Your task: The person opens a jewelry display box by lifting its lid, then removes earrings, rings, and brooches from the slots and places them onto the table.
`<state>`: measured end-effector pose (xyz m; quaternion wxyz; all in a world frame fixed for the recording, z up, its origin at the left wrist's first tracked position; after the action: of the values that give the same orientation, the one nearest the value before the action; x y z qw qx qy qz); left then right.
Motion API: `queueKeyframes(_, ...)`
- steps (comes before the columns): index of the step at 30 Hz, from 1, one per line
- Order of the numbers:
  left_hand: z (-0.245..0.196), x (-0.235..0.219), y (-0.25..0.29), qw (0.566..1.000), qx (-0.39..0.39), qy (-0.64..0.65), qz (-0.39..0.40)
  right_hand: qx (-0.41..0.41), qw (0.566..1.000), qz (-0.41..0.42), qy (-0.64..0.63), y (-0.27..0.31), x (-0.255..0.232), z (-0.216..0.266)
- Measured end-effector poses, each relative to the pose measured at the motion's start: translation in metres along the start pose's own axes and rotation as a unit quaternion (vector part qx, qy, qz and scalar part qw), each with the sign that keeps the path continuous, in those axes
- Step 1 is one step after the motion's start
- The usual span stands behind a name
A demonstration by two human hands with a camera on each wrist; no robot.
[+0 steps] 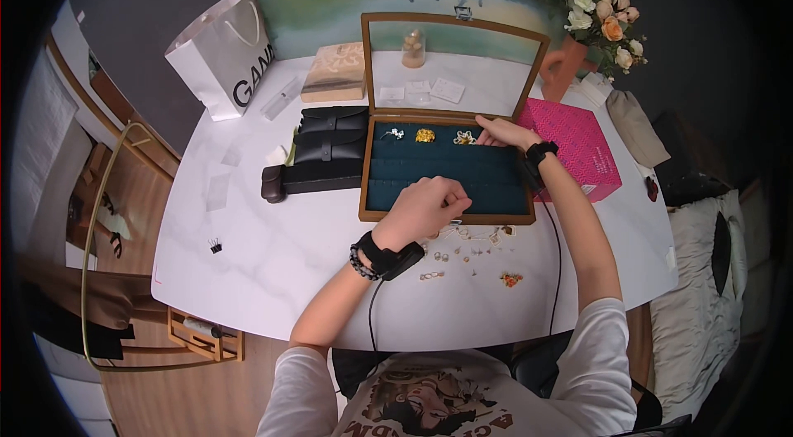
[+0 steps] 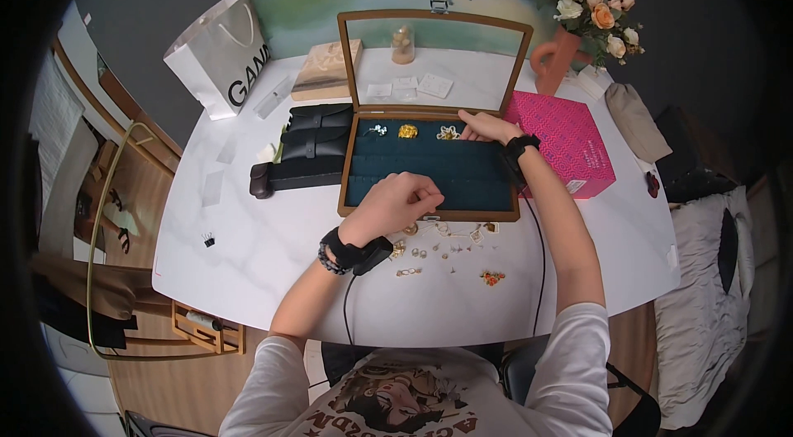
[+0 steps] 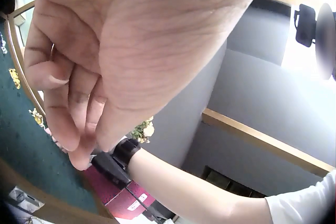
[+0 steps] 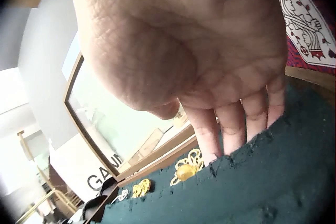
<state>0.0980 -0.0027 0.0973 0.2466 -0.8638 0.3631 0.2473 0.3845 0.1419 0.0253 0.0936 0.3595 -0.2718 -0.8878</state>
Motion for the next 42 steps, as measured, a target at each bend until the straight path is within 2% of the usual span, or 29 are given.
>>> queueKeyframes(3, 0.002, -0.006, 0.001, 1.0, -0.007, 0.004, -0.002, 0.004, 1.0, -0.027, 0.015, -0.003, -0.005, -0.003)
queueKeyframes(5, 0.002, -0.012, 0.001, 1.0, -0.002, 0.0, -0.007, 0.034, 0.967, -0.119, 0.222, -0.011, -0.017, -0.007)
queueKeyframes(6, 0.001, -0.015, 0.001, 1.0, -0.005, -0.004, -0.013, 0.036, 0.967, -0.119, 0.222, -0.019, -0.009, -0.015)
queueKeyframes(8, 0.001, -0.019, 0.001, 1.0, -0.006, -0.008, -0.017, 0.017, 0.919, -0.289, 0.269, -0.031, -0.002, -0.024)
queueKeyframes(9, 0.003, -0.02, 0.001, 1.0, -0.004, -0.001, -0.02, 0.017, 0.919, -0.29, 0.268, -0.029, -0.007, -0.019)
queueKeyframes(11, 0.004, -0.022, 0.001, 1.0, -0.002, 0.006, -0.023, -0.038, 0.977, -0.088, 0.191, -0.029, -0.006, -0.009)
queueKeyframes(12, 0.003, -0.023, 0.002, 1.0, -0.005, 0.006, -0.02, -0.037, 0.977, -0.088, 0.191, -0.024, -0.007, -0.007)
queueKeyframes(14, 0.003, -0.024, 0.001, 1.0, -0.007, 0.006, -0.017, 0.036, 0.995, -0.054, 0.076, -0.016, -0.007, -0.01)
queueKeyframes(18, 0.004, -0.022, 0.001, 1.0, -0.002, 0.022, -0.016, 0.058, 0.99, -0.048, 0.117, -0.014, -0.007, -0.004)
queueKeyframes(20, 0.006, -0.022, 0.001, 0.999, -0.001, 0.032, -0.019, 0.018, 0.999, -0.031, 0.038, -0.006, 0.002, 0.007)
queueKeyframes(24, 0.012, -0.034, 0.003, 0.999, 0.006, 0.036, -0.033, 0.022, 1.0, -0.019, 0.009, -0.012, 0.003, -0.001)
queueKeyframes(27, 0.015, -0.04, 0.002, 0.998, 0.005, 0.044, -0.045, -0.004, 0.993, -0.061, 0.101, -0.014, -0.003, 0.004)
queueKeyframes(30, 0.015, -0.038, 0.002, 0.998, 0.006, 0.048, -0.044, -0.001, 0.987, -0.051, 0.152, -0.019, -0.001, 0.007)
queueKeyframes(31, 0.015, -0.037, 0.002, 0.998, 0.009, 0.047, -0.043, -0.003, 0.995, -0.035, 0.093, -0.019, 0.001, 0.01)
queueKeyframes(32, 0.014, -0.037, 0.002, 0.998, 0.009, 0.047, -0.043, -0.002, 0.995, -0.035, 0.093, -0.019, 0.003, 0.011)
queueKeyframes(34, 0.014, -0.037, 0.002, 0.998, -0.004, 0.052, -0.039, -0.063, 0.984, -0.044, 0.159, -0.021, 0.009, 0.014)
queueKeyframes(38, 0.016, -0.039, 0.002, 0.998, -0.007, 0.043, -0.045, -0.073, 0.991, -0.045, 0.105, -0.022, 0.01, 0.002)
queueKeyframes(40, 0.017, -0.04, 0.002, 0.998, -0.009, 0.036, -0.042, -0.161, 0.978, -0.042, 0.128, -0.017, 0.011, 0.002)
queueKeyframes(42, 0.018, -0.04, 0.002, 0.998, -0.009, 0.043, -0.042, -0.149, 0.978, -0.043, 0.143, -0.015, 0.009, 0.003)
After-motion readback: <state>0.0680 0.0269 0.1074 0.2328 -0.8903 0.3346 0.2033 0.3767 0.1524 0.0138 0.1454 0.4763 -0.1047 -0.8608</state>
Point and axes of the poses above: each hand's wrist, its own y-axis away from the middle knuckle, its own x-axis out of the palm, z = x × y, the point moved 4 cm from there along -y, towards the middle knuckle, and after that the axes turned 12 degrees about x, right-handed, at the moved point
